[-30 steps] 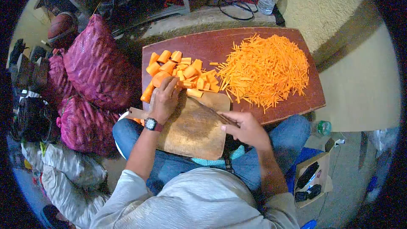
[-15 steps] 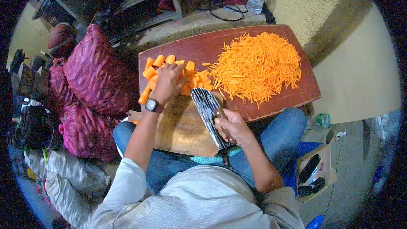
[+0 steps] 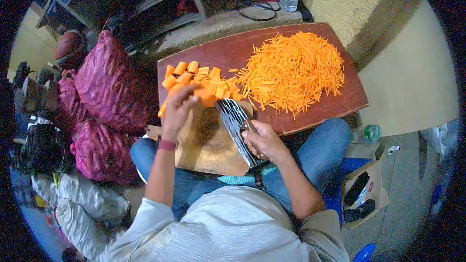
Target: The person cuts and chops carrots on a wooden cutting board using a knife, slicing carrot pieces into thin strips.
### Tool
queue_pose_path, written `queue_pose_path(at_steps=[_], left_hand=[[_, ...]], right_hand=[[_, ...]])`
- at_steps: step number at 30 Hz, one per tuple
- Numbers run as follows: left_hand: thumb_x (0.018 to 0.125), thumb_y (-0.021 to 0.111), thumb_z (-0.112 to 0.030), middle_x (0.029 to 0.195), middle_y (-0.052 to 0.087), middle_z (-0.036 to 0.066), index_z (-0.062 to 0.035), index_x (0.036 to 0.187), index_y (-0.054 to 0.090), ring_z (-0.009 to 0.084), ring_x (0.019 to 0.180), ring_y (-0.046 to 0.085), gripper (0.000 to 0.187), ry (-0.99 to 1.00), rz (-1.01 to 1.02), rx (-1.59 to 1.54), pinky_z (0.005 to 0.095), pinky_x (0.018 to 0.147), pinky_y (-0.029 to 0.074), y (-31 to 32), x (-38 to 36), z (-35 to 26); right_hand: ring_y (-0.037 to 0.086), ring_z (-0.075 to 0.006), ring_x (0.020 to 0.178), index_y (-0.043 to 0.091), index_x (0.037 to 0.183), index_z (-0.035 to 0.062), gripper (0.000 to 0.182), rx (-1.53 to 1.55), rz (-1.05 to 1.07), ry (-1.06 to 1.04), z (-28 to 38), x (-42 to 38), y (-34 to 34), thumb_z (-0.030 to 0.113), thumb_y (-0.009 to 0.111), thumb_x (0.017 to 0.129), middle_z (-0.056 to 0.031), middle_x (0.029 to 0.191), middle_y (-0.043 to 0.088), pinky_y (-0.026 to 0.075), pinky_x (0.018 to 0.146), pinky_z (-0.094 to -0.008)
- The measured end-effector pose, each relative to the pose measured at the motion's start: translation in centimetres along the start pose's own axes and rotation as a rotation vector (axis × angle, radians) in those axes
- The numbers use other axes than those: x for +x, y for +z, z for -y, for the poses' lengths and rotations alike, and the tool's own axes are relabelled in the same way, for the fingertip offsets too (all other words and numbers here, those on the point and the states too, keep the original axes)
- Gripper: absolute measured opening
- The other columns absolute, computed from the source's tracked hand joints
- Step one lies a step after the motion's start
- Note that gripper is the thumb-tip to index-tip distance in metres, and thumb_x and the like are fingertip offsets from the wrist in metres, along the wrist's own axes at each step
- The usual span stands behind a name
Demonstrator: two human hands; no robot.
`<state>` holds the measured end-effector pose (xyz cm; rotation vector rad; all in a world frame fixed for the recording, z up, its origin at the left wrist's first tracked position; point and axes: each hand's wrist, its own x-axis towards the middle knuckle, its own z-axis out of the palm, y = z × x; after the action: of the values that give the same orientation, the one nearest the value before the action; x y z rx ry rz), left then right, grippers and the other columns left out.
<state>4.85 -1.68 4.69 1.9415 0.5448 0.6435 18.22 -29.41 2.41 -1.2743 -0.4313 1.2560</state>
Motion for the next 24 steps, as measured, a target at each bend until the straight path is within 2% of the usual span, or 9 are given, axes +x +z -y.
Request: queue_pose_path(at_steps=[4, 5, 9, 12, 14, 16, 17, 19, 24], left_hand=[[0.094, 0.072, 0.002, 0.109, 0.072, 0.013, -0.0050, 0.125, 0.078, 0.0279, 0.104, 0.068, 0.032, 0.055, 0.102, 0.141, 0.0347, 0.091, 0.054, 1.2, -7.2, 0.6], [0.094, 0.070, 0.006, 0.108, 0.070, 0.012, -0.0048, 0.124, 0.078, 0.0276, 0.104, 0.068, 0.033, 0.174, 0.097, 0.212, 0.0331, 0.090, 0.054, 1.5, -8.8, 1.5], [0.091, 0.066, 0.013, 0.118, 0.069, 0.017, -0.0010, 0.122, 0.077, 0.0310, 0.108, 0.069, 0.036, 0.071, -0.085, 0.167, 0.0377, 0.091, 0.056, 1.4, -12.4, 0.4], [0.090, 0.066, 0.012, 0.121, 0.069, 0.017, 0.0001, 0.123, 0.075, 0.0322, 0.110, 0.069, 0.036, 0.056, -0.061, 0.155, 0.0384, 0.093, 0.056, 1.5, -13.7, 0.0], [0.090, 0.069, 0.009, 0.122, 0.068, 0.018, 0.0010, 0.125, 0.074, 0.0334, 0.111, 0.068, 0.037, 0.006, -0.043, 0.171, 0.0397, 0.095, 0.056, 1.6, -14.2, -1.1], [0.089, 0.076, 0.004, 0.123, 0.067, 0.019, 0.0006, 0.127, 0.073, 0.0352, 0.113, 0.067, 0.039, 0.059, -0.064, 0.220, 0.0414, 0.095, 0.056, 1.8, -14.3, -2.1], [0.089, 0.076, 0.004, 0.123, 0.067, 0.019, 0.0006, 0.127, 0.073, 0.0352, 0.113, 0.067, 0.039, 0.056, -0.055, 0.215, 0.0414, 0.095, 0.056, 2.1, -14.5, -1.8], [0.086, 0.083, -0.001, 0.124, 0.066, 0.020, -0.0001, 0.127, 0.073, 0.0371, 0.112, 0.066, 0.041, 0.124, -0.113, 0.331, 0.0437, 0.095, 0.056, 2.6, -14.6, -1.1], [0.085, 0.086, -0.005, 0.125, 0.064, 0.021, -0.0007, 0.126, 0.070, 0.0399, 0.112, 0.064, 0.044, 0.174, -0.064, 0.439, 0.0463, 0.093, 0.056, 2.5, -15.1, -0.9]], right_hand=[[0.047, -0.0018, 0.050, 0.063, 0.109, 0.0054, 0.017, -0.132, 0.112, -0.033, 1.2, -1.3, 1.1, 0.021, 0.068, 0.105, 0.0059, 0.074, 0.057, 0.037, 0.044, -0.0217], [0.049, -0.0046, 0.059, 0.064, 0.113, 0.0020, 0.019, -0.188, 0.141, 0.008, 1.4, -1.7, 1.1, 0.019, 0.069, 0.104, 0.0051, 0.077, 0.056, 0.042, 0.052, -0.0260], [0.050, -0.0125, 0.078, 0.065, 0.117, -0.0028, 0.024, -0.399, 0.186, 0.004, 2.8, -3.5, 2.6, 0.015, 0.068, 0.101, -0.0010, 0.081, 0.057, 0.049, 0.070, -0.0365], [0.053, -0.0094, 0.064, 0.065, 0.121, -0.0032, 0.028, -0.500, 0.140, -0.231, -0.2, -3.9, 2.6, 0.018, 0.070, 0.103, 0.0039, 0.076, 0.058, 0.045, 0.059, -0.0302], [0.055, -0.0105, 0.074, 0.065, 0.124, -0.0038, 0.031, -0.560, 0.145, -0.085, 2.6, -5.2, 3.8, 0.019, 0.071, 0.103, -0.0015, 0.079, 0.061, 0.048, 0.066, -0.0324], [0.069, -0.0247, 0.077, 0.064, 0.127, -0.0029, 0.034, -0.664, 0.133, -0.044, 3.1, -5.6, 4.3, 0.022, 0.068, 0.105, -0.0200, 0.089, 0.070, 0.054, 0.073, -0.0412], [0.069, -0.0247, 0.077, 0.064, 0.127, -0.0029, 0.034, -0.661, 0.126, -0.037, 2.7, -5.8, 4.5, 0.022, 0.068, 0.105, -0.0200, 0.089, 0.070, 0.054, 0.073, -0.0412], [0.076, -0.0435, 0.090, 0.061, 0.133, -0.0003, 0.037, -0.713, 0.027, -0.259, 1.8, -6.2, 5.2, 0.024, 0.066, 0.106, -0.0273, 0.104, 0.074, 0.059, 0.079, -0.0483], [0.073, -0.0485, 0.098, 0.055, 0.144, 0.0004, 0.043, -0.905, 0.056, -0.179, 4.5, -8.2, 7.2, 0.021, 0.064, 0.107, -0.0289, 0.111, 0.073, 0.059, 0.080, -0.0536]])
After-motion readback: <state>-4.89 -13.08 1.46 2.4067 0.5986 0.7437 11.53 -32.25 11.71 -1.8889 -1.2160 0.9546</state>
